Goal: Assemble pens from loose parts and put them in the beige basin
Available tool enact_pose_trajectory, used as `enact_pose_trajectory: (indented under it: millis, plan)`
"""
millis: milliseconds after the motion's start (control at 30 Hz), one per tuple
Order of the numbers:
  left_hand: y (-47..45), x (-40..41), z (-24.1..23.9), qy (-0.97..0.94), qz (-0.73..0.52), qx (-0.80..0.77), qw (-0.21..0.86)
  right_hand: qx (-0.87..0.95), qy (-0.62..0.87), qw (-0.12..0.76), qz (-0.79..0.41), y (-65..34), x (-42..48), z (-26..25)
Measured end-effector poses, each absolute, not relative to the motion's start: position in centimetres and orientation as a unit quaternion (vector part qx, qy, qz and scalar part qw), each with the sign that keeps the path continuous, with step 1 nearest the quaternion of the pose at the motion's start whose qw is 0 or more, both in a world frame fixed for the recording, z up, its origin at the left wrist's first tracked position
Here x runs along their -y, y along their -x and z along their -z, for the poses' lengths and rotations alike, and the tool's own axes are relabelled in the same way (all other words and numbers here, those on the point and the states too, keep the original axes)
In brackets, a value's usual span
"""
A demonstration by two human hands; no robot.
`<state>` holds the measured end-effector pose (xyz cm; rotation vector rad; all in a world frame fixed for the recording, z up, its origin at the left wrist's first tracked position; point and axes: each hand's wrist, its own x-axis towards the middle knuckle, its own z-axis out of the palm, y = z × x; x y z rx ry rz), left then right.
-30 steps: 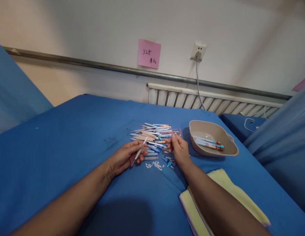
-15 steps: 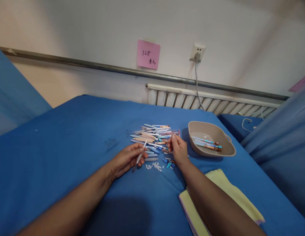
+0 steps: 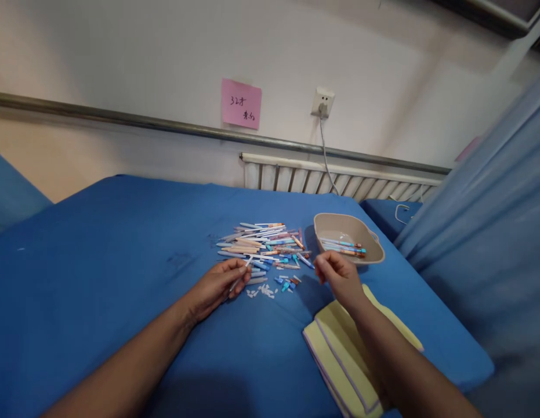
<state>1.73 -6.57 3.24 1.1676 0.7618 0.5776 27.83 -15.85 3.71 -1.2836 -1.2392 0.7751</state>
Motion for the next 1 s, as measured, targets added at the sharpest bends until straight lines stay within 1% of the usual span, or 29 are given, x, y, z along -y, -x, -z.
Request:
enact_pose_trajectory:
  millis: [100,200,300,433,667,767,833,933,1000]
  plan:
    - [-1.8,6.6,-3.0,-0.558,-0.247,-0.357,0.707,0.532,0.585,0.495,-0.361,-28.5,17.6,-1.2]
    - [-2.2,6.8,-2.8,-0.585,-0.249,-0.377,0.674,0.567,0.628,0.423,-0.324,-28.6,18.2,0.2]
    - [-3.3,7.5,-2.8,-0.583,-0.275,-0.398,0.653,0.619,0.662,0.341,-0.25,-28.4,17.7,-0.2]
    - [-5.4,8.3,-3.3,-0.552,-0.324,-0.397,0.658,0.678,0.678,0.232,-0.163,-27.8,15.8,-1.6]
    - [-6.5,8.1,-2.3,-0.525,-0.371,-0.392,0.658,0.742,0.661,0.068,-0.091,-26.0,13.6,-2.7]
    - [-5.9,8.0,-1.9,-0.537,-0.356,-0.398,0.654,0.749,0.657,0.036,-0.08,-25.7,13.1,-3.0]
    - [-5.7,7.9,-1.9,-0.543,-0.349,-0.403,0.649,0.749,0.655,0.035,-0.089,-25.6,12.8,-3.1]
    - [-5.7,7.9,-1.9,-0.549,-0.341,-0.407,0.645,0.747,0.654,0.06,-0.108,-25.3,12.3,-3.2]
    - [-5.8,7.9,-1.9,-0.553,-0.335,-0.408,0.645,0.743,0.651,0.1,-0.12,-25.0,12.0,-3.3]
